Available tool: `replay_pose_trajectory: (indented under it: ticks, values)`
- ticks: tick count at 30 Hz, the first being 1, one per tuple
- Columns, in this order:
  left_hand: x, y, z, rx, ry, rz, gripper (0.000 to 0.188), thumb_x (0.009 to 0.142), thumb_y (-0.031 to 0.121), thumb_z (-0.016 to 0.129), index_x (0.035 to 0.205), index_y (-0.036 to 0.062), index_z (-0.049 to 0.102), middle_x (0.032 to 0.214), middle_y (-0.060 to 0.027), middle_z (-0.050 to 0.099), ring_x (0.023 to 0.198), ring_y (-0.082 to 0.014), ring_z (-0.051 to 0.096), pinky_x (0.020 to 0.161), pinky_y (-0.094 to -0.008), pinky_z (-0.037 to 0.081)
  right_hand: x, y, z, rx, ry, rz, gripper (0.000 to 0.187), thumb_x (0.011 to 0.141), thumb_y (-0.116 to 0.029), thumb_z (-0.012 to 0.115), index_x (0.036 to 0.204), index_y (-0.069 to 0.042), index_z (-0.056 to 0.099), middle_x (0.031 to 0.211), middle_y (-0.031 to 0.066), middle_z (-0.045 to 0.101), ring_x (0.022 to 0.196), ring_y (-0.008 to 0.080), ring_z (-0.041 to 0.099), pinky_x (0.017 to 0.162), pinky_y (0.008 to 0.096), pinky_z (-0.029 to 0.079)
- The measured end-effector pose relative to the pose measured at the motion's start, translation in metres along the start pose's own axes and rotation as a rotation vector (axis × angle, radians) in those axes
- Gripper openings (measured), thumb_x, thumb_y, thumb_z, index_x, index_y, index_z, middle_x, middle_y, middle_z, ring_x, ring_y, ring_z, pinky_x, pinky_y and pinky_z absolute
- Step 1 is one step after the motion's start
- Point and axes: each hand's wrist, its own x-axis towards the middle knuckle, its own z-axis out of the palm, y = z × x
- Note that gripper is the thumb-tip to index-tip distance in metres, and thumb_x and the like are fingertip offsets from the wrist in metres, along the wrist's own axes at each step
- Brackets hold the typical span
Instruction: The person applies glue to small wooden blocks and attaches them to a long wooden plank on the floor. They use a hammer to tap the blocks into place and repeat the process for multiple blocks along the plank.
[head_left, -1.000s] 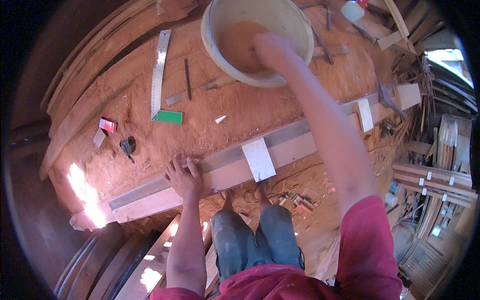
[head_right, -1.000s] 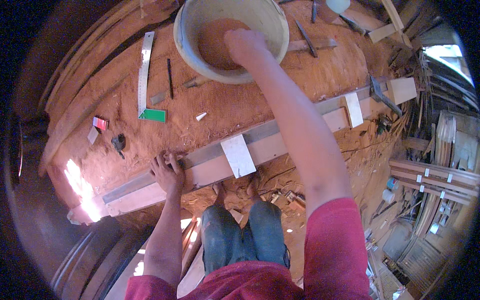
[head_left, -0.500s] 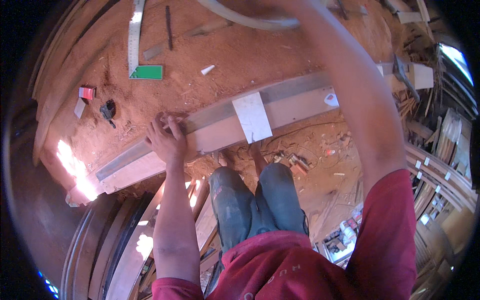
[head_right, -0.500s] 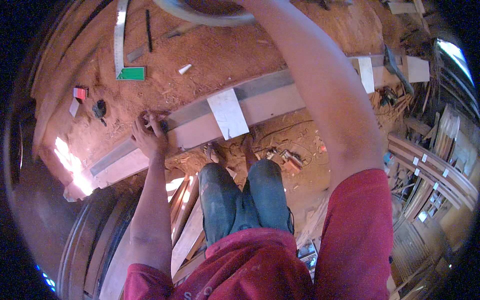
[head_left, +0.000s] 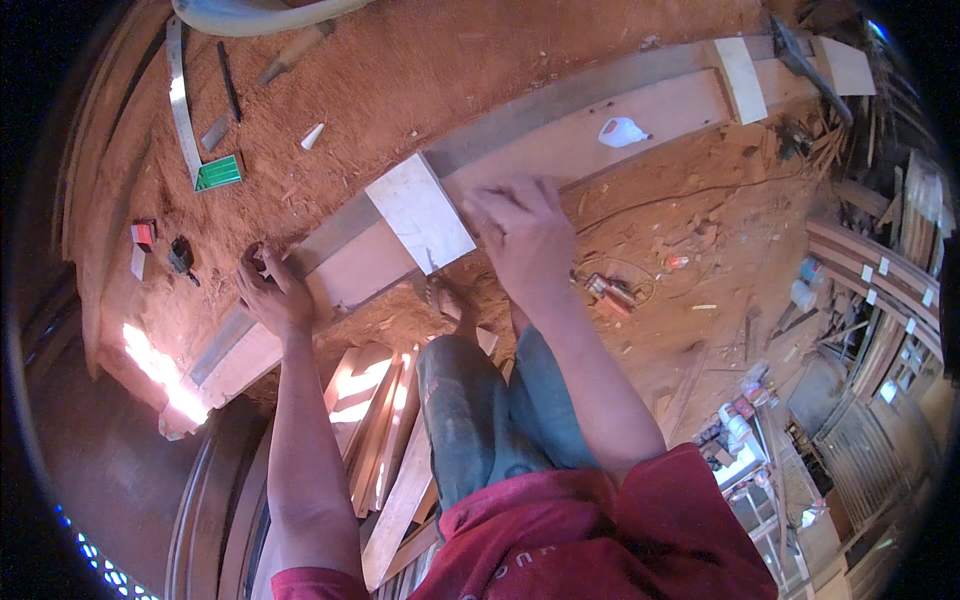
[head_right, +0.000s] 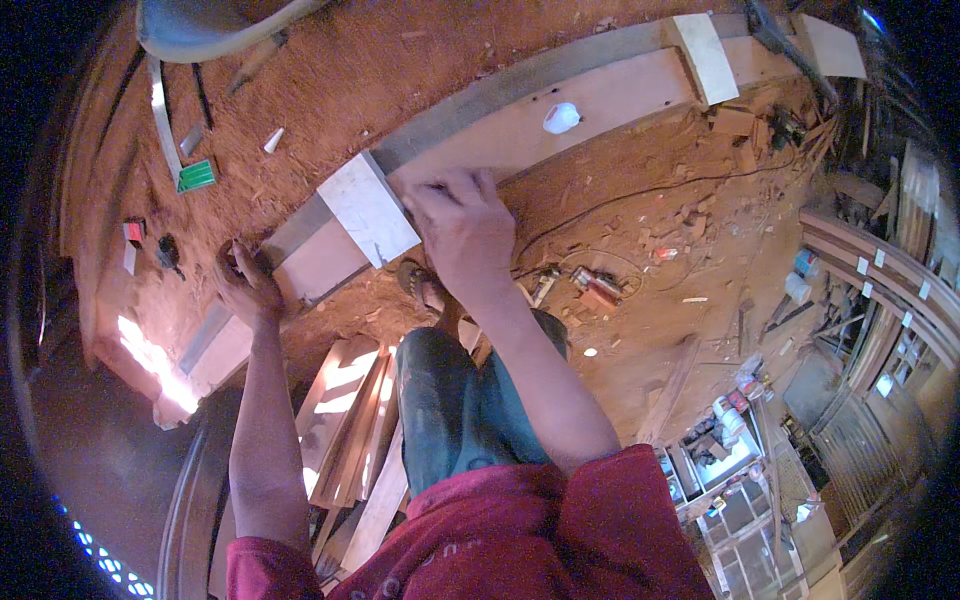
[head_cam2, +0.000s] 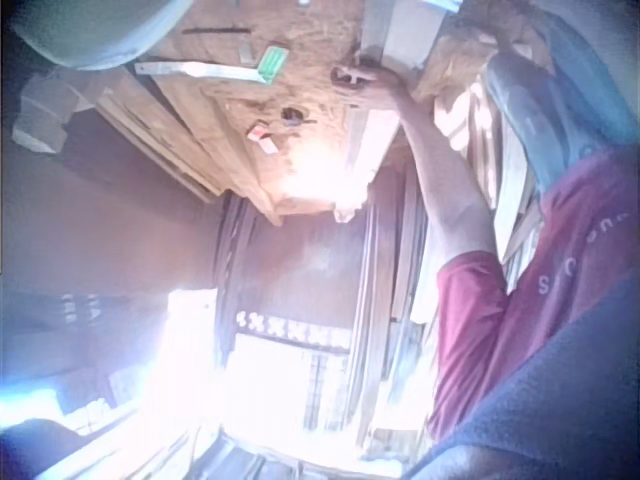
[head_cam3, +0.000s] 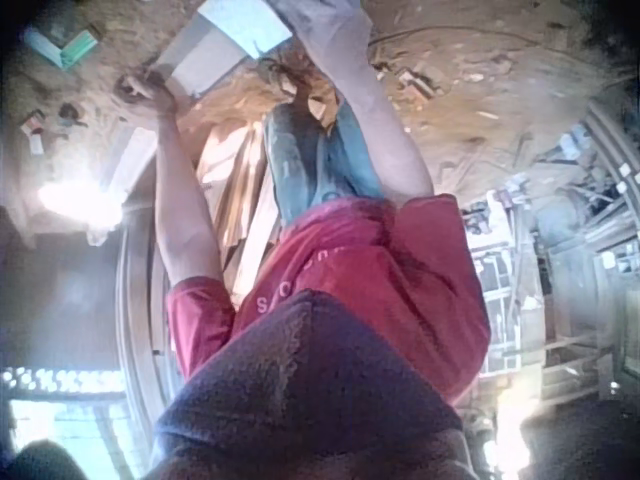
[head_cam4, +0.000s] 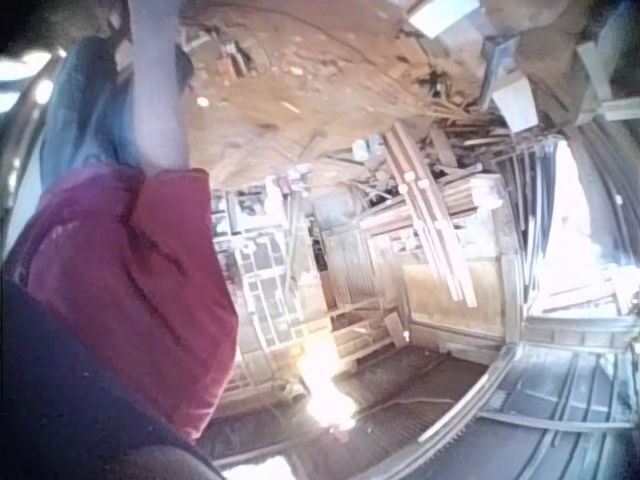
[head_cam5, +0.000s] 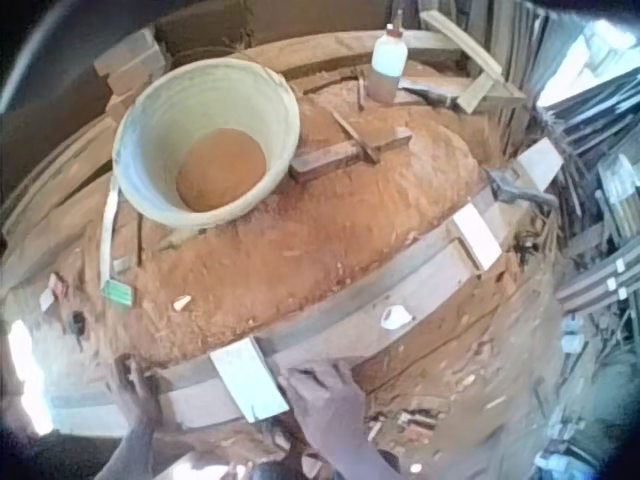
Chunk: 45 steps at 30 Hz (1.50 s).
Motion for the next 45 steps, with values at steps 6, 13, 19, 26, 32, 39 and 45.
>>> replay_pose_trajectory:
  ticks: [6, 13, 19, 26, 32, 39, 45]
  values:
    - [-0.001, -0.01, -0.001, -0.034, 0.008, -0.037, 0.046, 0.102, 0.046, 0.05, 0.124, 0.0083, 0.063, 0.121, -0.0145, 0.063, 0.118, -0.0337, 0.056, 0.105, -0.0484, 0.034, -0.015, 0.014, -0.015, -0.296, -0.182, -0.172, 0.046, 0.085, -0.018, 0.067, 0.131, -0.016, 0.064, 0.138, 0.0091, 0.052, 0.13, 0.0339, 0.047, 0.099, 0.0532, 0.043]
    - [-0.003, -0.006, -0.001, -0.035, 0.036, -0.015, 0.045, 0.102, 0.046, 0.051, 0.124, 0.0091, 0.064, 0.122, -0.0143, 0.064, 0.119, -0.0339, 0.056, 0.106, -0.0487, 0.033, -0.019, 0.025, -0.01, -0.649, -0.403, -0.435, 0.057, 0.097, -0.028, 0.049, 0.152, -0.016, 0.046, 0.164, 0.0128, 0.031, 0.152, 0.0369, 0.026, 0.117, 0.0655, 0.021]
    - [-0.002, -0.003, 0.001, -0.078, 0.036, -0.001, 0.04, 0.102, 0.043, 0.053, 0.123, 0.0118, 0.064, 0.119, -0.0122, 0.065, 0.117, -0.0318, 0.057, 0.105, -0.0491, 0.033, 0.011, 0.013, -0.006, -0.772, -0.466, -0.544, 0.062, 0.098, -0.029, 0.049, 0.157, -0.016, 0.037, 0.166, 0.0134, 0.028, 0.153, 0.0373, 0.023, 0.117, 0.0692, 0.018]
    - [-0.003, -0.006, -0.002, -0.078, 0.078, 0.04, 0.038, 0.102, 0.043, 0.053, 0.122, 0.0131, 0.065, 0.109, -0.0095, 0.066, 0.11, -0.0284, 0.058, 0.104, -0.0474, 0.034, -0.009, 0.023, -0.035, -0.709, -0.641, -0.558, 0.064, 0.097, -0.03, 0.05, 0.158, -0.019, 0.036, 0.166, 0.0125, 0.027, 0.153, 0.0377, 0.023, 0.117, 0.0694, 0.018]
    - [-0.002, -0.003, 0.001, -0.062, 0.068, 0.017, 0.04, 0.101, 0.045, 0.053, 0.122, 0.0122, 0.064, 0.107, -0.0088, 0.066, 0.108, -0.0273, 0.059, 0.103, -0.0462, 0.035, 0.01, 0.018, -0.019, -0.755, -0.524, -0.594, 0.063, 0.097, -0.029, 0.05, 0.157, -0.02, 0.038, 0.167, 0.0131, 0.025, 0.153, 0.0397, 0.022, 0.118, 0.0686, 0.017]
    - [-0.003, -0.002, -0.004, -0.034, 0.063, 0.019, 0.04, 0.101, 0.045, 0.053, 0.122, 0.0123, 0.065, 0.106, -0.0093, 0.067, 0.106, -0.0276, 0.06, 0.104, -0.0457, 0.035, 0.016, 0.028, -0.036, -0.686, -0.501, -0.63, 0.061, 0.097, -0.028, 0.05, 0.156, -0.017, 0.041, 0.166, 0.0128, 0.028, 0.153, 0.0383, 0.022, 0.119, 0.0655, 0.022]
    - [-0.002, -0.003, -0.001, -0.09, 0.032, -0.032, 0.04, 0.101, 0.045, 0.053, 0.122, 0.0126, 0.065, 0.106, -0.0096, 0.067, 0.106, -0.0284, 0.06, 0.103, -0.0458, 0.036, 0.005, 0.012, -0.029, -0.902, -0.614, -0.756, 0.06, 0.096, -0.029, 0.051, 0.154, -0.016, 0.044, 0.165, 0.0148, 0.029, 0.153, 0.039, 0.021, 0.118, 0.0666, 0.021]
